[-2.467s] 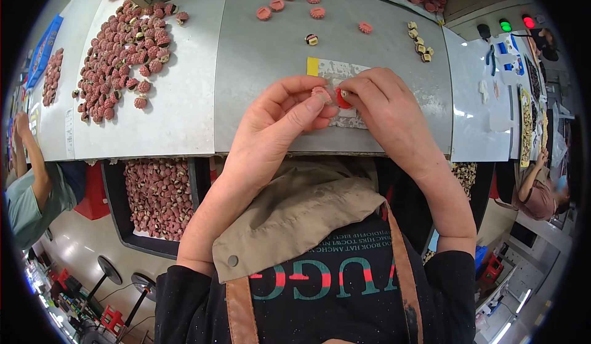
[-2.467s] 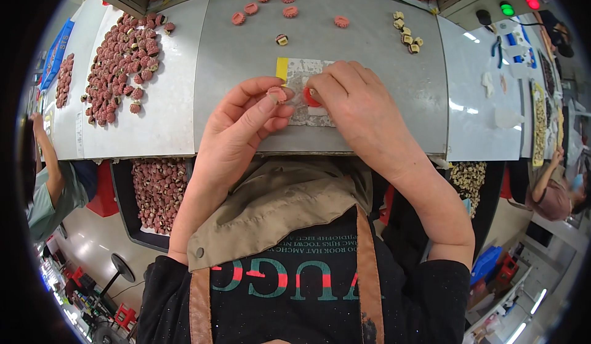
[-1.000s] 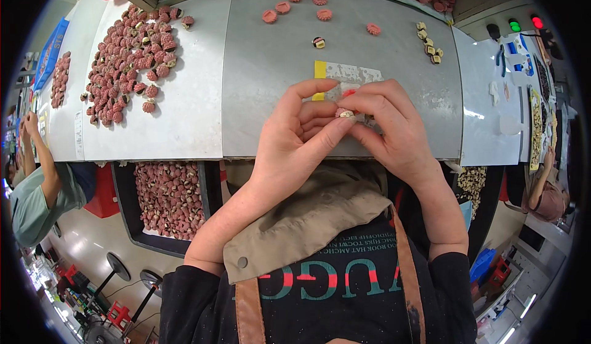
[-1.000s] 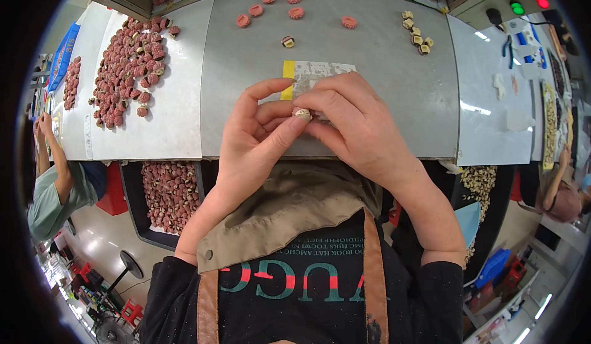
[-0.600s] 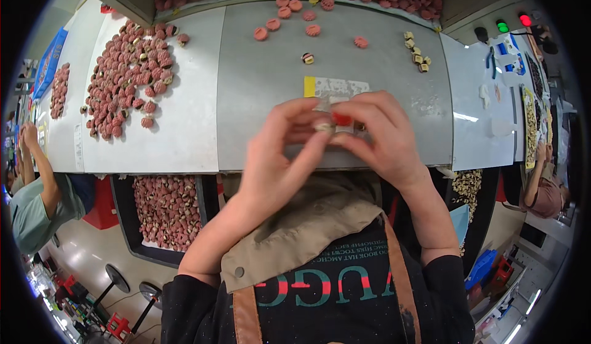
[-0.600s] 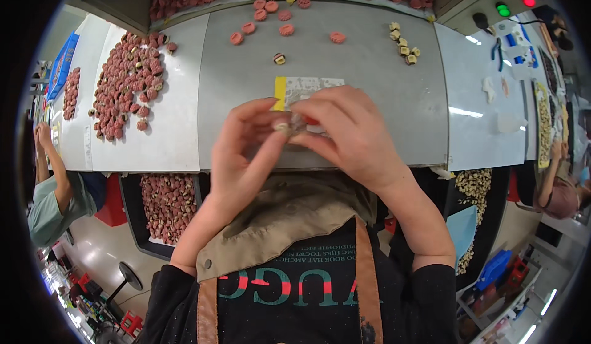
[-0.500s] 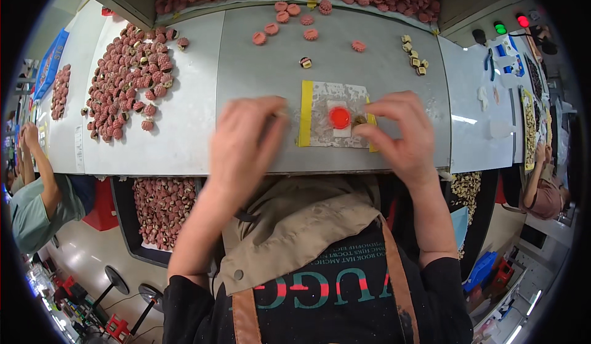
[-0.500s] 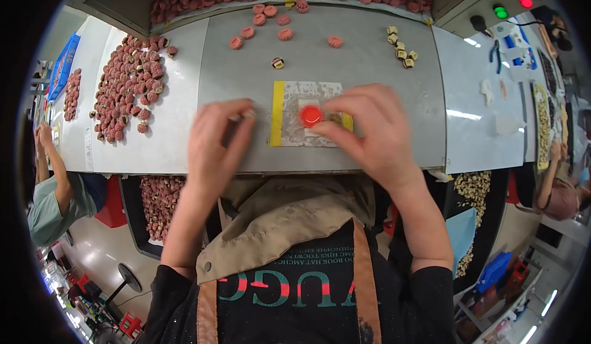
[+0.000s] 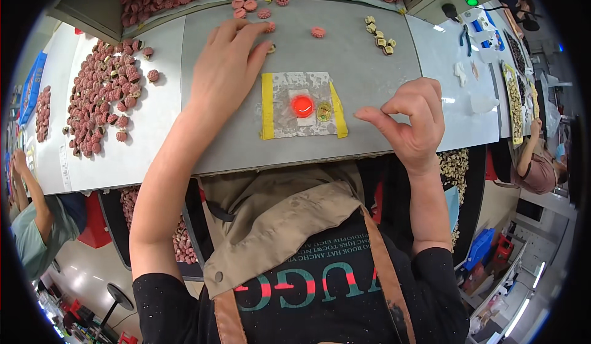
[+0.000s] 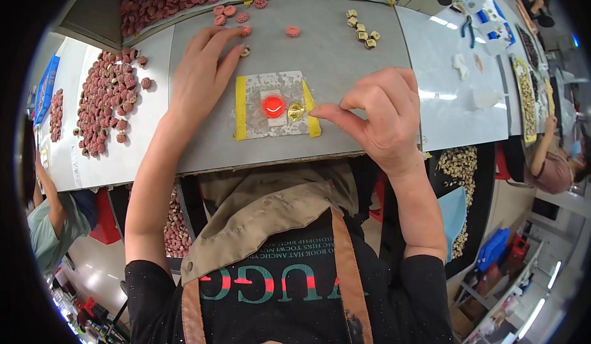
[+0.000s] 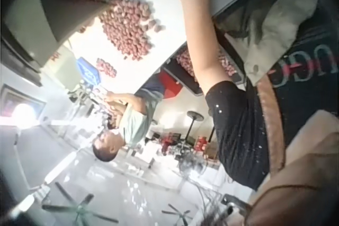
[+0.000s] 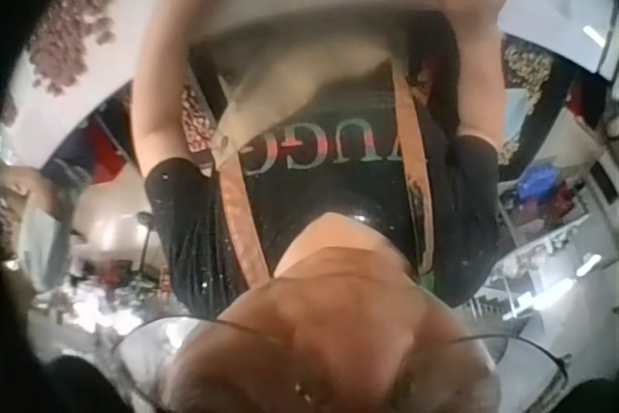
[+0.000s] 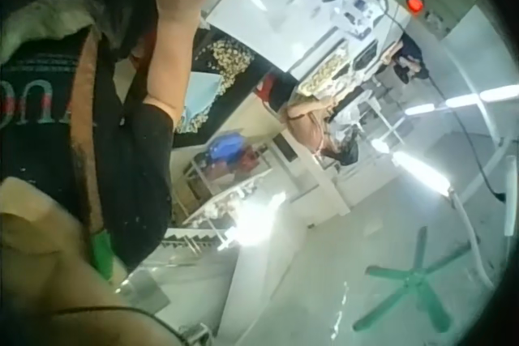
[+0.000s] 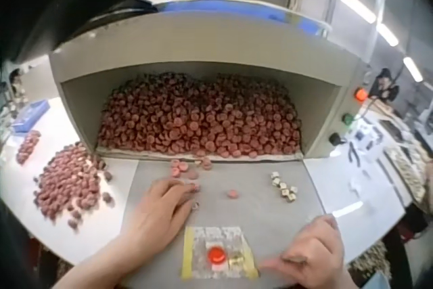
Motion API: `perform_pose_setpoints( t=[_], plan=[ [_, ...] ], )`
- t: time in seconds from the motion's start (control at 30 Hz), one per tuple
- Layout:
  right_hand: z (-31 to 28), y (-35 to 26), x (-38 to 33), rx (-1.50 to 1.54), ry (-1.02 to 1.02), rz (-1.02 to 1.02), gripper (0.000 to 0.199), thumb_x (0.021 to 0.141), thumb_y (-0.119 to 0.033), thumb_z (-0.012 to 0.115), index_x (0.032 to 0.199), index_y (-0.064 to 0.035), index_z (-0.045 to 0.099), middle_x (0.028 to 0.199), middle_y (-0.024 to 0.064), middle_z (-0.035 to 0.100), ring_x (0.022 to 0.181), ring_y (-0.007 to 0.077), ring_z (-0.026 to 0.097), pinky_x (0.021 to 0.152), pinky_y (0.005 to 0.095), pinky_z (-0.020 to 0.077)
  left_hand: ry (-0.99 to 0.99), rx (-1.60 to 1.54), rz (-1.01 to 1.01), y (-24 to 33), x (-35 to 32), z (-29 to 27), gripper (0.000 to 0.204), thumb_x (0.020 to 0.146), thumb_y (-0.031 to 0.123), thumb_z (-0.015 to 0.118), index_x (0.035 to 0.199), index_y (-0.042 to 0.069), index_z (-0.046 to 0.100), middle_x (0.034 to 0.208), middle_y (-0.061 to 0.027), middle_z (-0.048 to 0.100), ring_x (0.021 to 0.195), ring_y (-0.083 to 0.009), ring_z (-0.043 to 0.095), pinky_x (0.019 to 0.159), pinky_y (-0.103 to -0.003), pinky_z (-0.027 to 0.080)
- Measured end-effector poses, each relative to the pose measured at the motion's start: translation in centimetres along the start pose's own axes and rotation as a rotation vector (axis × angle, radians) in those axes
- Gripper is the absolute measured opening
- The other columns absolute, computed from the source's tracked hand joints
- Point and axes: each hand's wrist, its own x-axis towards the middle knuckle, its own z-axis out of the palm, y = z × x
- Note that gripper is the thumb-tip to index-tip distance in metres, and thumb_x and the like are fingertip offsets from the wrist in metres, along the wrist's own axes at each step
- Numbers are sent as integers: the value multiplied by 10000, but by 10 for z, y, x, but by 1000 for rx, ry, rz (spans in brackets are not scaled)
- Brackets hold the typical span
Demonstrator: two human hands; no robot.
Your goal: The person assembles toy figurines by hand by picking up figurine base pieces and head pieces, dipping them into a glue dish, and pressing the components together. The person also dispenses additional glue into the dish using a squeeze bottle.
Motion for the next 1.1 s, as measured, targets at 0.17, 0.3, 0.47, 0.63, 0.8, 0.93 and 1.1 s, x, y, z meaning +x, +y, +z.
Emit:
perform_pose_setpoints(
  t=[0.17, 0.3, 0.47, 0.63, 0.8, 0.93, 1.1],
  plan=[
    [2, 1, -2, 2, -1, -46, 456, 565, -220, 901, 782, -142, 508, 722, -11, 474, 656, 185, 478, 634, 313, 361, -73, -55, -13, 9, 3, 16, 191, 891, 150, 624, 1076, 110, 650, 1030, -71, 609, 1019, -301, 572, 845, -378, 483],
    [3, 1, 1, -19, -18, -73, 461, 565, -236, 897, 775, -149, 496, 716, -16, 461, 642, 179, 466, 627, 308, 352, -40, -115, 47, 11, 1, 19, 173, 900, 155, 617, 1064, 111, 649, 1002, -66, 599, 985, -283, 585, 824, -378, 489],
    [4, 2, 8, -22, -16, -146, 471, 555, -228, 902, 771, -153, 489, 720, -17, 455, 636, 178, 454, 621, 306, 345, -130, -320, -72, 11, 1, 13, 189, 890, 158, 629, 1071, 107, 646, 1033, -71, 597, 1003, -265, 581, 828, -368, 486],
    [5, 0, 12, -2, -17, -158, 455, 571, -172, 901, 778, -149, 497, 739, -12, 460, 644, 186, 454, 625, 309, 348, 35, -116, 1, -7, -3, -14, 246, 873, 170, 656, 1109, 102, 645, 1070, -112, 613, 1026, -301, 564, 860, -383, 469],
    [11, 3, 11, -10, -21, -165, 438, 590, -122, 896, 790, -144, 506, 748, -8, 464, 656, 192, 457, 623, 321, 352, 121, 264, -48, -25, -12, -24, 244, 877, 154, 650, 1108, 75, 643, 1092, -112, 612, 1016, -320, 559, 871, -391, 458],
    [14, 3, 12, 0, -13, -156, 439, 586, -90, 896, 796, -138, 513, 752, -6, 470, 660, 194, 457, 616, 324, 354, 65, 175, -118, -30, -17, -18, 212, 886, 133, 632, 1090, 82, 651, 1055, -103, 618, 980, -311, 563, 850, -396, 461],
    [16, 2, 14, 6, -32, -146, 441, 575, -46, 895, 801, -135, 527, 743, -6, 468, 663, 194, 452, 612, 322, 353, 67, 44, -173, -24, -17, -20, 188, 883, 111, 622, 1065, 78, 657, 1015, -82, 623, 943, -295, 566, 837, -387, 466]
  ],
)
